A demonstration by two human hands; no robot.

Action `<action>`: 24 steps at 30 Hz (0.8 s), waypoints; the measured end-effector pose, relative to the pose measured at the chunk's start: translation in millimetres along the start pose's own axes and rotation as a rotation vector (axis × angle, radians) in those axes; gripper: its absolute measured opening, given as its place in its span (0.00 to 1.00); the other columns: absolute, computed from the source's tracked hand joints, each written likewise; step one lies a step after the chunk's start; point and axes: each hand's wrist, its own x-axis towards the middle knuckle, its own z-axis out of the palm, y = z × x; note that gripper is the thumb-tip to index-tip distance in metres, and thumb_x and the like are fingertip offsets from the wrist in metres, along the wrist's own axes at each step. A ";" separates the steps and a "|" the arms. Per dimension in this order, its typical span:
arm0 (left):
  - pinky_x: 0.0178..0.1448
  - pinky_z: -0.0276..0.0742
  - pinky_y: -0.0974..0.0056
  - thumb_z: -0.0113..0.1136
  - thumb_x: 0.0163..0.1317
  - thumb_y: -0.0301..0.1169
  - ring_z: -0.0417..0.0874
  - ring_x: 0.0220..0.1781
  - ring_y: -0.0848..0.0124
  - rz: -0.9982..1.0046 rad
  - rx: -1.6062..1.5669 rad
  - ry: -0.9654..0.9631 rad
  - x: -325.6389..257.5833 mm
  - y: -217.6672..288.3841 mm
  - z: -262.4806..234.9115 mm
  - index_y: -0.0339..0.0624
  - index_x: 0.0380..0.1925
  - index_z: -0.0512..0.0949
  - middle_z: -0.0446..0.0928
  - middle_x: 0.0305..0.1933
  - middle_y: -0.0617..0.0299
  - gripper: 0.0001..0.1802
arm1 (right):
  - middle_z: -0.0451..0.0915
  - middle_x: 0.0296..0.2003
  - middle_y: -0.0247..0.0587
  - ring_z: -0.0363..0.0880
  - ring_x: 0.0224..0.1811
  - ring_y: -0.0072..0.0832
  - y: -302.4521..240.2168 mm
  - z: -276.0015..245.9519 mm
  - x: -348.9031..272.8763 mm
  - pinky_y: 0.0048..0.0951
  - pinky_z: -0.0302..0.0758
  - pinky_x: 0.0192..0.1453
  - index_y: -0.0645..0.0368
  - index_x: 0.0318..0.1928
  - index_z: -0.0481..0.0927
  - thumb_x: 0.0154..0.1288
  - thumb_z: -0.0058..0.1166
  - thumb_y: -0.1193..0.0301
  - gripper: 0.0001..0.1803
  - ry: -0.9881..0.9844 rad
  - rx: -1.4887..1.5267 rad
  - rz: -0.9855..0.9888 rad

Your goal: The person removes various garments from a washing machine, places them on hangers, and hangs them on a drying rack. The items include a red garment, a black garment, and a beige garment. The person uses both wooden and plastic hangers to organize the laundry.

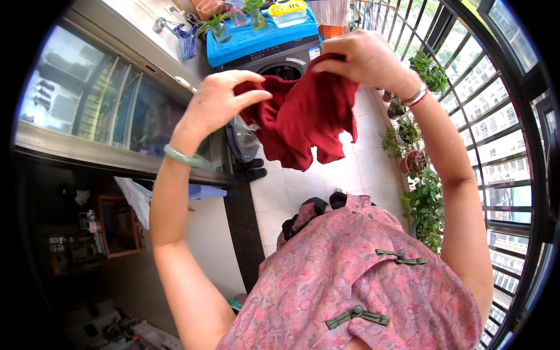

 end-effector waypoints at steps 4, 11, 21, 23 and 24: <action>0.42 0.77 0.72 0.70 0.57 0.34 0.81 0.35 0.78 -0.249 -0.466 0.091 -21.7 -60.3 -18.2 0.38 0.38 0.83 0.83 0.34 0.61 0.14 | 0.79 0.23 0.47 0.80 0.28 0.45 38.2 -18.8 -32.2 0.40 0.74 0.33 0.56 0.33 0.82 0.62 0.60 0.53 0.18 -0.150 0.138 0.222; 0.44 0.74 0.65 0.71 0.54 0.30 0.78 0.36 0.67 0.022 0.233 0.246 -11.7 -26.0 -25.9 0.39 0.36 0.82 0.79 0.34 0.59 0.11 | 0.75 0.17 0.39 0.77 0.23 0.34 54.9 -22.7 -47.4 0.33 0.73 0.39 0.55 0.30 0.82 0.61 0.62 0.58 0.14 0.078 -0.036 0.052; 0.46 0.74 0.53 0.63 0.53 0.21 0.77 0.42 0.50 0.068 0.147 -0.013 -48.1 -85.0 56.4 0.37 0.30 0.72 0.75 0.33 0.50 0.08 | 0.73 0.18 0.35 0.75 0.28 0.32 63.2 47.9 -125.8 0.33 0.65 0.46 0.52 0.25 0.76 0.61 0.59 0.59 0.14 -0.342 -0.074 0.038; 0.45 0.74 0.55 0.63 0.53 0.20 0.77 0.40 0.52 0.029 0.147 0.012 -38.5 -77.2 53.1 0.36 0.30 0.72 0.75 0.32 0.51 0.09 | 0.73 0.20 0.33 0.75 0.30 0.30 54.3 39.1 -105.9 0.32 0.64 0.46 0.52 0.25 0.76 0.62 0.59 0.59 0.13 -0.242 -0.082 0.030; 0.45 0.74 0.56 0.64 0.53 0.20 0.77 0.40 0.52 0.061 0.110 0.078 -31.6 -74.9 55.7 0.36 0.30 0.72 0.74 0.32 0.52 0.09 | 0.72 0.22 0.32 0.74 0.33 0.28 58.9 37.8 -97.0 0.31 0.64 0.46 0.52 0.26 0.76 0.62 0.59 0.60 0.13 -0.230 -0.146 0.008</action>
